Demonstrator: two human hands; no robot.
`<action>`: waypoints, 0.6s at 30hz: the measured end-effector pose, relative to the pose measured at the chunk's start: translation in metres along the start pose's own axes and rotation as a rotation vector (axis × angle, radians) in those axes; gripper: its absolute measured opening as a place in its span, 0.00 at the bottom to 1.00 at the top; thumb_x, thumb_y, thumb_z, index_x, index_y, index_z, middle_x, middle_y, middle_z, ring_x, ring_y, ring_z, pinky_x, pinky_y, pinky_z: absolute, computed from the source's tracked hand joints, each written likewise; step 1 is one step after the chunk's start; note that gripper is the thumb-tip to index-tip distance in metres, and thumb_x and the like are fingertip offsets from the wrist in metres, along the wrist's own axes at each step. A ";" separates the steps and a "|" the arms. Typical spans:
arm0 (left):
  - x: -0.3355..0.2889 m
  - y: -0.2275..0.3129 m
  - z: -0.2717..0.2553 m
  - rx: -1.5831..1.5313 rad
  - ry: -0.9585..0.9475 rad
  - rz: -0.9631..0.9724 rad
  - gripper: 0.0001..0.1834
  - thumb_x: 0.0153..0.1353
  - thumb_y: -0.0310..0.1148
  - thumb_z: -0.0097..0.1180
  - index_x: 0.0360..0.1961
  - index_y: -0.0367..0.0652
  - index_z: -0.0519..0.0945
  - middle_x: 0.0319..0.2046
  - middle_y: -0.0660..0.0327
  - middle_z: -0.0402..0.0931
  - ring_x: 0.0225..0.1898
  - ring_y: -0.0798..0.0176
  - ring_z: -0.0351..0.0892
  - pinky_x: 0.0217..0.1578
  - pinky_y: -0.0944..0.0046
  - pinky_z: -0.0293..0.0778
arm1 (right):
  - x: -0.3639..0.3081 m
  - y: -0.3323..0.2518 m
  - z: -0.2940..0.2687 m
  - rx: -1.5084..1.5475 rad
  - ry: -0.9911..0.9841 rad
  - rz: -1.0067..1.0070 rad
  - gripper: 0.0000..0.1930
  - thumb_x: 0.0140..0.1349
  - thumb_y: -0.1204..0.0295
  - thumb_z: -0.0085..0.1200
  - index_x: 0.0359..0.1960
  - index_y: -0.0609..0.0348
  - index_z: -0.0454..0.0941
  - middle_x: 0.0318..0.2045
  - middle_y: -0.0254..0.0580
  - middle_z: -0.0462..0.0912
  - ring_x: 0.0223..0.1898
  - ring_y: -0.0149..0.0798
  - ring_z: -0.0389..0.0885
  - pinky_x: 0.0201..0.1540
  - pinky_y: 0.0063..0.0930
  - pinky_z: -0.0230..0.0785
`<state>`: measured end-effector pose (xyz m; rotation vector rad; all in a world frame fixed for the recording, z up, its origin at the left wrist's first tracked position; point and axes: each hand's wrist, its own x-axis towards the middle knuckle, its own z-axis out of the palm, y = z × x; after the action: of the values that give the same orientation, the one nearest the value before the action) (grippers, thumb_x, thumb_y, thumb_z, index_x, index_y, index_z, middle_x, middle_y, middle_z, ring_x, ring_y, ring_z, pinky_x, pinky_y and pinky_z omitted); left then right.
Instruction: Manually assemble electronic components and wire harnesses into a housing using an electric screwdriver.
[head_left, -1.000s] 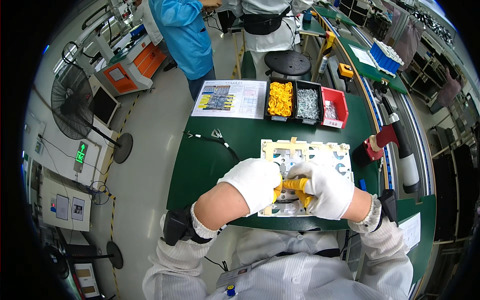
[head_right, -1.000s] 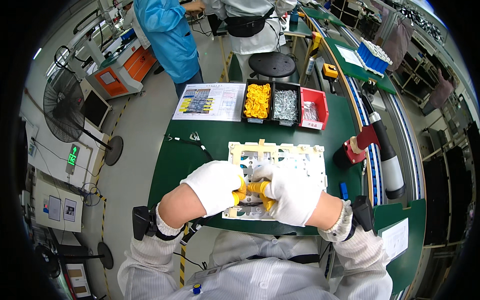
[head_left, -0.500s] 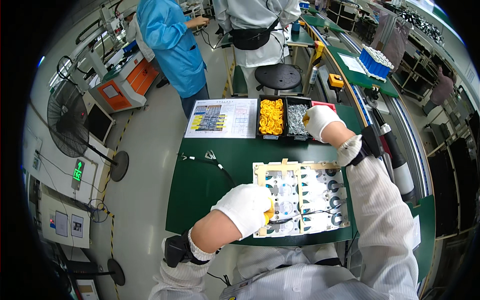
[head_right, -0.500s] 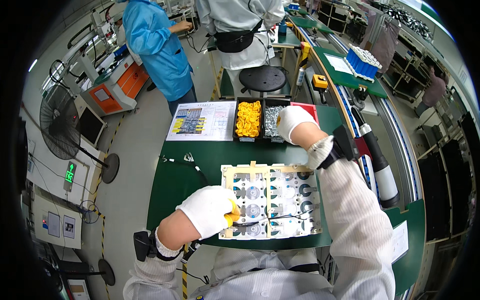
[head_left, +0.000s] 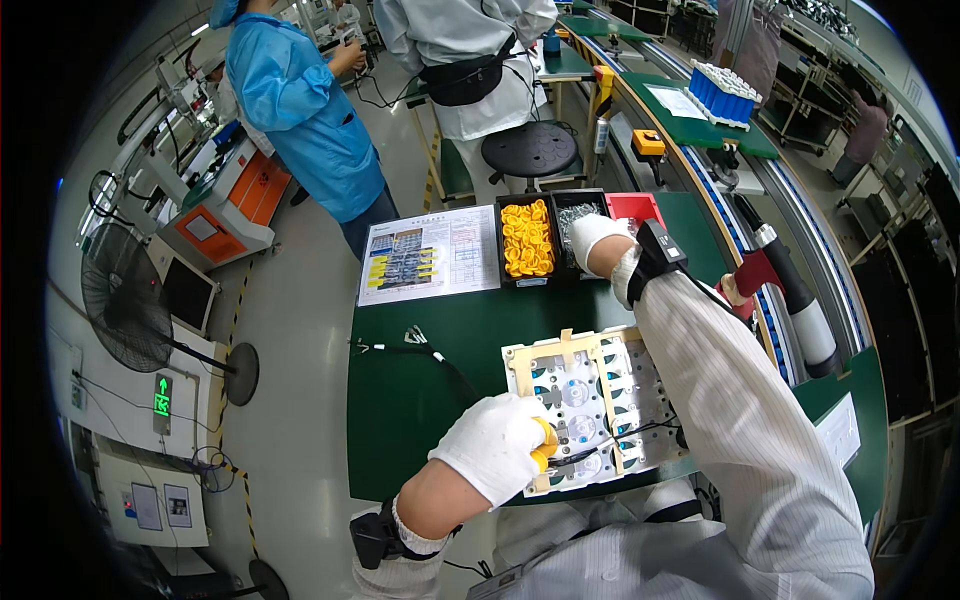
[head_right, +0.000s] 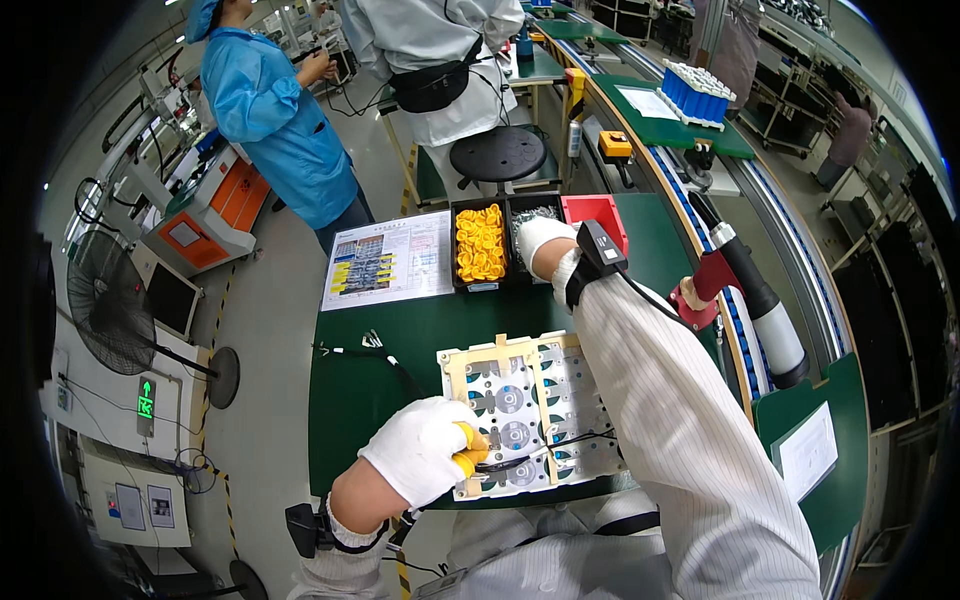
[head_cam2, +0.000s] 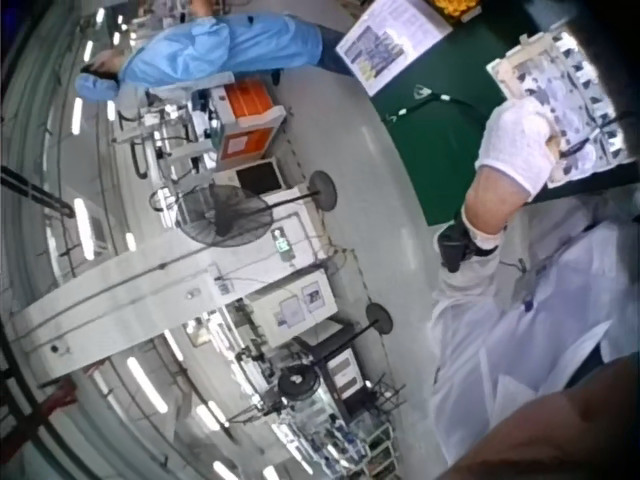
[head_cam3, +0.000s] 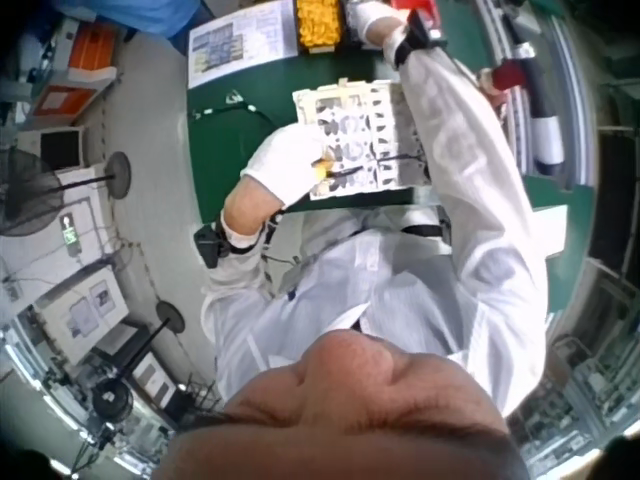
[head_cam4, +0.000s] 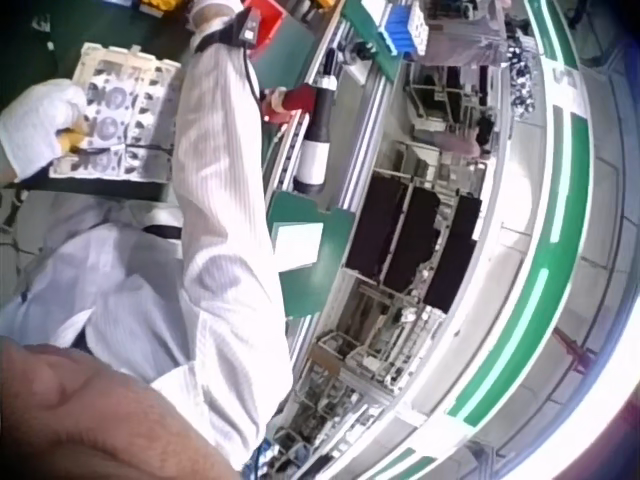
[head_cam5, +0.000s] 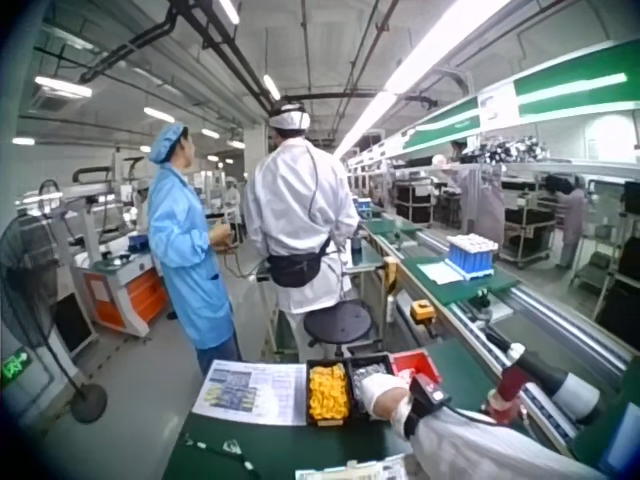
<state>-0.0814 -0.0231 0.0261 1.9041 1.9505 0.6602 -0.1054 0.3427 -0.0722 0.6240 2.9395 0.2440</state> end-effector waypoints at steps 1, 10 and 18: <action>-0.001 -0.001 0.000 0.002 -0.010 -0.001 0.06 0.56 0.29 0.67 0.33 0.38 0.88 0.37 0.55 0.84 0.42 0.49 0.83 0.49 0.55 0.80 | 0.001 0.001 -0.002 0.089 0.007 0.025 0.11 0.64 0.72 0.60 0.43 0.57 0.91 0.44 0.56 0.90 0.47 0.56 0.91 0.48 0.47 0.84; -0.003 0.000 0.000 -0.011 0.015 0.023 0.07 0.52 0.27 0.69 0.34 0.38 0.87 0.36 0.56 0.83 0.42 0.49 0.82 0.49 0.56 0.80 | -0.006 -0.004 -0.006 0.054 0.024 0.003 0.11 0.64 0.73 0.58 0.42 0.57 0.92 0.43 0.57 0.90 0.46 0.57 0.91 0.47 0.45 0.84; -0.002 0.002 -0.001 -0.016 0.010 -0.014 0.06 0.56 0.29 0.69 0.33 0.39 0.87 0.36 0.55 0.83 0.42 0.49 0.82 0.48 0.56 0.80 | 0.001 -0.002 0.001 0.064 -0.024 -0.010 0.12 0.62 0.71 0.60 0.43 0.58 0.92 0.44 0.57 0.90 0.48 0.56 0.91 0.51 0.41 0.83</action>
<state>-0.0801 -0.0256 0.0276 1.8790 1.9573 0.6808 -0.1068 0.3409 -0.0736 0.6153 2.9370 0.1404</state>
